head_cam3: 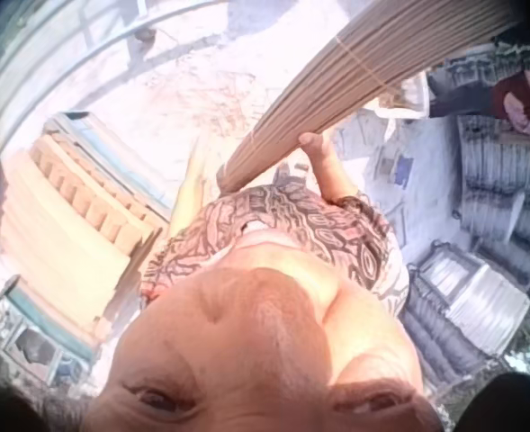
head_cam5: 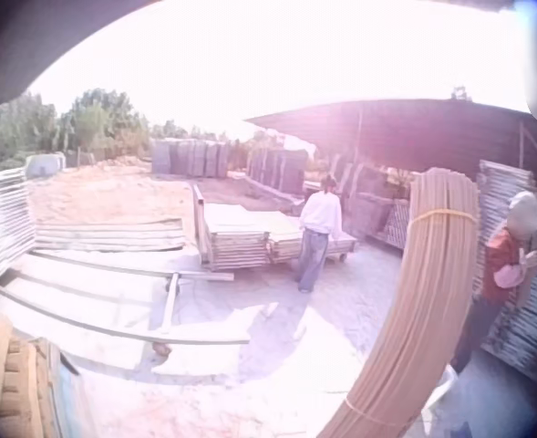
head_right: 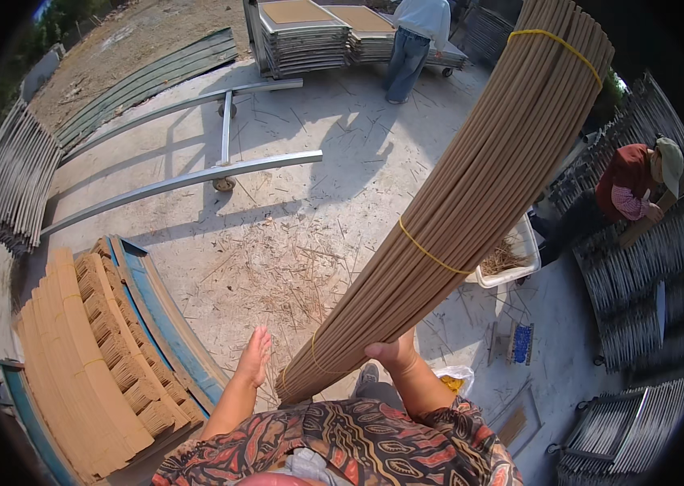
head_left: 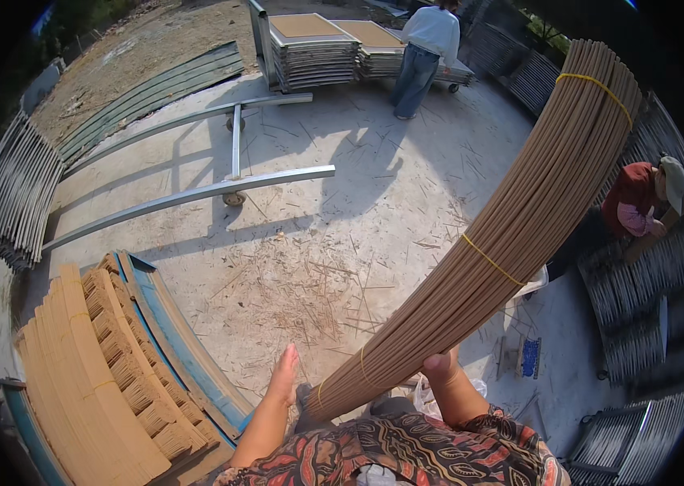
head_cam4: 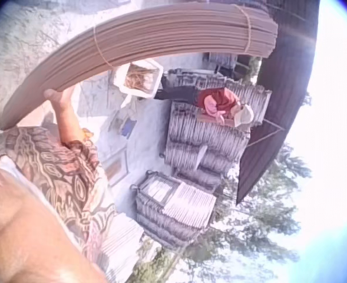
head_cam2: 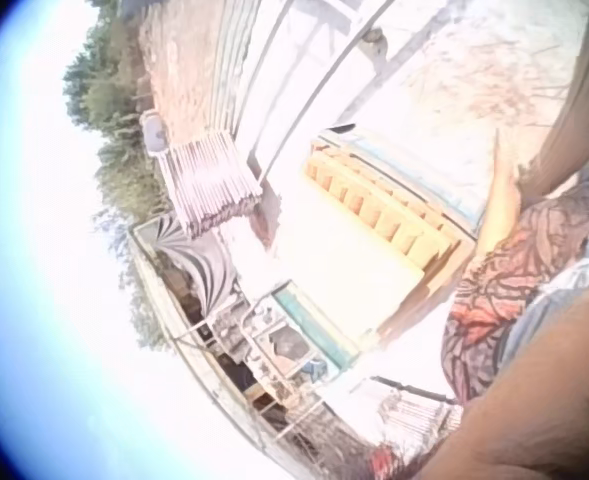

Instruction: The person gathers thin wooden sticks, aligns them into bundles, and secures them with rubber bands. The person also stacks the finished bundles on a nearby cart.

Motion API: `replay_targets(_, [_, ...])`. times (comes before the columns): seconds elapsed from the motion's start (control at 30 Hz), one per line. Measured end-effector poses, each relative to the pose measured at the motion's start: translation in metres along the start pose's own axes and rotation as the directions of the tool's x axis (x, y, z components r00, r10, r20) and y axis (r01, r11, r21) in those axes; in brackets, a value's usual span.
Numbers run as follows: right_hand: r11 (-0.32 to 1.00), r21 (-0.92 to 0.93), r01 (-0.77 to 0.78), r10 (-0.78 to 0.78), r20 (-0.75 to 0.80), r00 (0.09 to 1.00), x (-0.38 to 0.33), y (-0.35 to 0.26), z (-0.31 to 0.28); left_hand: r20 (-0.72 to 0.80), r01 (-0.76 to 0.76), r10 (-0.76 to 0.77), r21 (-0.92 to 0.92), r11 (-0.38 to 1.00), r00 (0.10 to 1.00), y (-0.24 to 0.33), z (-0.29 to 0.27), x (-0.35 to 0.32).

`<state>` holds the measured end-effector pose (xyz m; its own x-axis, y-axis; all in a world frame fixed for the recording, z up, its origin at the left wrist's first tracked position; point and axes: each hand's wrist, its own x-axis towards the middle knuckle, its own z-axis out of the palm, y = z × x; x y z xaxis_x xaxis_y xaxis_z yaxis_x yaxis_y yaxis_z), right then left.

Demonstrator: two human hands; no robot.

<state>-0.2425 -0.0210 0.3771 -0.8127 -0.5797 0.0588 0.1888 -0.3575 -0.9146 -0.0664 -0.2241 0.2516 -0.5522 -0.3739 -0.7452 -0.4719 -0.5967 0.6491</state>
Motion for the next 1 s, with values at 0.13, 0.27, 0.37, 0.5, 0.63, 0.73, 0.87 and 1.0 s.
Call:
replay_targets(0.13, [0.989, 0.021, 0.146, -0.146, 0.006, 0.989, 0.004, -0.021, 0.012, 0.546, 0.388, -0.015, -0.575, 0.720, 0.837, -0.023, -0.008, -0.017])
replay_targets(0.27, [0.979, 0.100, 0.178, -0.192, 0.153, 0.969, 0.029, -0.048, 0.043, 0.565, 0.421, 0.150, -0.742, 0.521, 0.811, 0.010, 0.002, -0.036])
replay_targets(0.37, [0.978, 0.096, 0.185, -0.205, 0.293, 0.934, 0.059, -0.057, 0.051, 0.535, 0.374, 0.176, -0.754, 0.539, 0.826, 0.039, 0.003, -0.033])
replay_targets(0.5, [0.936, 0.231, 0.266, -0.341, 0.413, 0.844, 0.109, -0.061, 0.060, 0.357, 0.166, 0.265, -0.821, 0.546, 0.896, 0.075, 0.009, -0.030])
replay_targets(0.63, [0.920, 0.321, 0.226, -0.351, 0.412, 0.841, 0.146, -0.053, 0.065, 0.299, 0.106, 0.312, -0.854, 0.510, 0.902, 0.103, 0.007, -0.031])
replay_targets(0.73, [0.904, 0.339, 0.261, -0.390, 0.403, 0.828, 0.172, -0.049, 0.065, 0.319, 0.131, 0.329, -0.865, 0.485, 0.889, 0.112, 0.010, -0.009])
replay_targets(0.87, [0.915, 0.307, 0.261, -0.390, 0.513, 0.765, 0.200, -0.035, 0.099, 0.128, -0.041, 0.402, -0.922, 0.386, 0.907, 0.113, -0.004, -0.026])
replay_targets(1.0, [0.942, 0.124, 0.312, -0.329, 0.536, 0.777, 0.195, -0.036, 0.187, -0.055, -0.185, 0.437, -0.947, 0.261, 0.898, 0.108, -0.031, -0.057])
